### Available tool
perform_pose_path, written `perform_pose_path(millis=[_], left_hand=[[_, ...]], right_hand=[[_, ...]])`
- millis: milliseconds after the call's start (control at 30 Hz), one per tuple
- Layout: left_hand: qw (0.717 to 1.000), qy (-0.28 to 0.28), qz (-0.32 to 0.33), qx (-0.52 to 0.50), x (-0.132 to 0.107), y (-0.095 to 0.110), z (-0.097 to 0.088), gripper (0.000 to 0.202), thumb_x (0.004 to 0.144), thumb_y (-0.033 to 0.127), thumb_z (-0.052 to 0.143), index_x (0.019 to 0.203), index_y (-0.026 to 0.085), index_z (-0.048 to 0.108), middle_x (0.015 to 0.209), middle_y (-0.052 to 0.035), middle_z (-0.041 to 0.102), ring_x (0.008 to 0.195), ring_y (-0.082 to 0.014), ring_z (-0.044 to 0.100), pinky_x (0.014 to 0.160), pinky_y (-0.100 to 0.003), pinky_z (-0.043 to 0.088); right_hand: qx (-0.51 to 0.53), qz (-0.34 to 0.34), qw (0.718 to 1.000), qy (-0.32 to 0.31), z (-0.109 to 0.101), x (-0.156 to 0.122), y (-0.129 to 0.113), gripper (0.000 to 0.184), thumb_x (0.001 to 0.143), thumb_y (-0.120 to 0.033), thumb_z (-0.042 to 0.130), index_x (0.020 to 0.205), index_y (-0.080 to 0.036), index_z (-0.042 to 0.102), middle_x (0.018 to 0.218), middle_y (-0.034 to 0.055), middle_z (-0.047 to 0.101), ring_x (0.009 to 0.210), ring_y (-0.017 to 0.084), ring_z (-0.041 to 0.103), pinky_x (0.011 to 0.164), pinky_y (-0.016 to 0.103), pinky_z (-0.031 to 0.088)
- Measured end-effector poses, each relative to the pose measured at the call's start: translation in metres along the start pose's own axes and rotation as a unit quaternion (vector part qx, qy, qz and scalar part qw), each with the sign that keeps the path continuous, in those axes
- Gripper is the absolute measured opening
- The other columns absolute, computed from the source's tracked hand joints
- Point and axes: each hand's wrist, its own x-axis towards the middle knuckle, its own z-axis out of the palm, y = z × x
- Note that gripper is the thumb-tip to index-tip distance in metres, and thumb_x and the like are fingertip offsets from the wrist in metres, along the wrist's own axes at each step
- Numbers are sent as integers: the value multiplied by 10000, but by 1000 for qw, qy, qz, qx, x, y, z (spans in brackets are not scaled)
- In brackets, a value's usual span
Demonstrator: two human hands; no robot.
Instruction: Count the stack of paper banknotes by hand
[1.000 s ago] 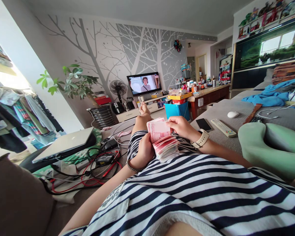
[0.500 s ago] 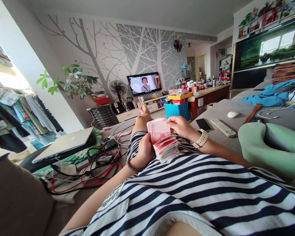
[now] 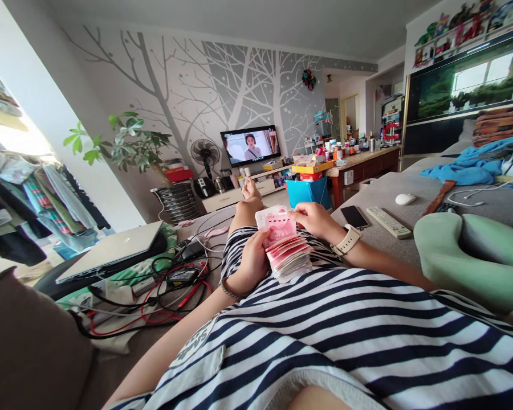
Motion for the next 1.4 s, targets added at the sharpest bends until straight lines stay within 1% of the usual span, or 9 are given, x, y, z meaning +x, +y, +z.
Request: perform_pose_path(millis=[133, 333, 500, 733, 900, 1033, 1167, 1267, 1400], left_hand=[[1000, -14, -7, -4, 10, -11, -10, 123, 662, 246, 707, 647, 156, 624, 510, 37, 522, 465, -92, 431, 493, -233, 383], [998, 6, -23, -58, 19, -17, -12, 148, 650, 262, 691, 686, 146, 607, 652, 4, 612, 572, -111, 530, 603, -242, 463], [999, 6, -14, -46, 16, -13, -8, 109, 674, 259, 630, 682, 151, 616, 659, -7, 626, 587, -131, 550, 623, -259, 470], [999, 51, 9, 14, 14, -9, -6, 124, 706, 232, 587, 682, 135, 660, 691, -34, 657, 586, -128, 530, 544, -237, 410], [997, 67, 13, 29, 12, -10, -6, 131, 710, 236, 585, 638, 144, 646, 583, -9, 602, 525, -113, 474, 504, -232, 374], [998, 59, 16, 31, 12, -10, -7, 115, 704, 231, 598, 634, 154, 646, 556, 0, 585, 516, -115, 470, 497, -234, 379], [999, 34, -13, -21, 16, -10, -6, 101, 695, 228, 594, 622, 169, 629, 609, -18, 619, 559, -139, 523, 544, -263, 440], [999, 35, -19, -27, 18, -10, -6, 95, 692, 250, 610, 657, 166, 637, 658, -38, 646, 612, -166, 564, 589, -284, 467], [1000, 28, 2, -12, 19, -11, -11, 129, 675, 252, 640, 584, 173, 592, 586, -2, 593, 527, -118, 492, 544, -254, 430]], right_hand=[[8, -14, 1000, 4, 2, -1, -1, 342, 860, -400, 558, 625, -154, 533, 580, -6, 556, 567, 110, 450, 561, 238, 290], [48, -10, 999, -4, 3, 0, 1, 333, 858, -380, 539, 613, -159, 497, 563, -22, 515, 568, 109, 440, 569, 238, 298], [102, -14, 994, -24, 2, -1, -1, 386, 870, -445, 501, 604, -171, 451, 532, -35, 453, 539, 102, 402, 533, 236, 279], [116, -15, 993, -32, -1, -3, -7, 408, 871, -478, 491, 603, -176, 441, 521, -35, 430, 529, 103, 385, 518, 239, 261], [121, -10, 992, -34, 0, -2, -6, 408, 862, -496, 504, 616, -173, 466, 525, -35, 435, 529, 103, 385, 514, 241, 258], [167, -11, 985, -47, -2, -5, -11, 393, 847, -517, 529, 666, -168, 515, 524, -41, 439, 498, 97, 390, 499, 235, 276], [229, -10, 969, -91, -4, -6, -13, 508, 894, -609, 395, 728, -161, 566, 514, -20, 508, 438, 94, 395, 479, 238, 294], [150, -4, 987, -52, -3, -5, -8, 535, 879, -635, 423, 665, -162, 549, 531, 3, 565, 478, 102, 465, 529, 241, 330], [35, 13, 999, 0, 0, -1, 1, 499, 849, -605, 517, 611, -166, 516, 526, -1, 569, 518, 111, 490, 556, 244, 320]])
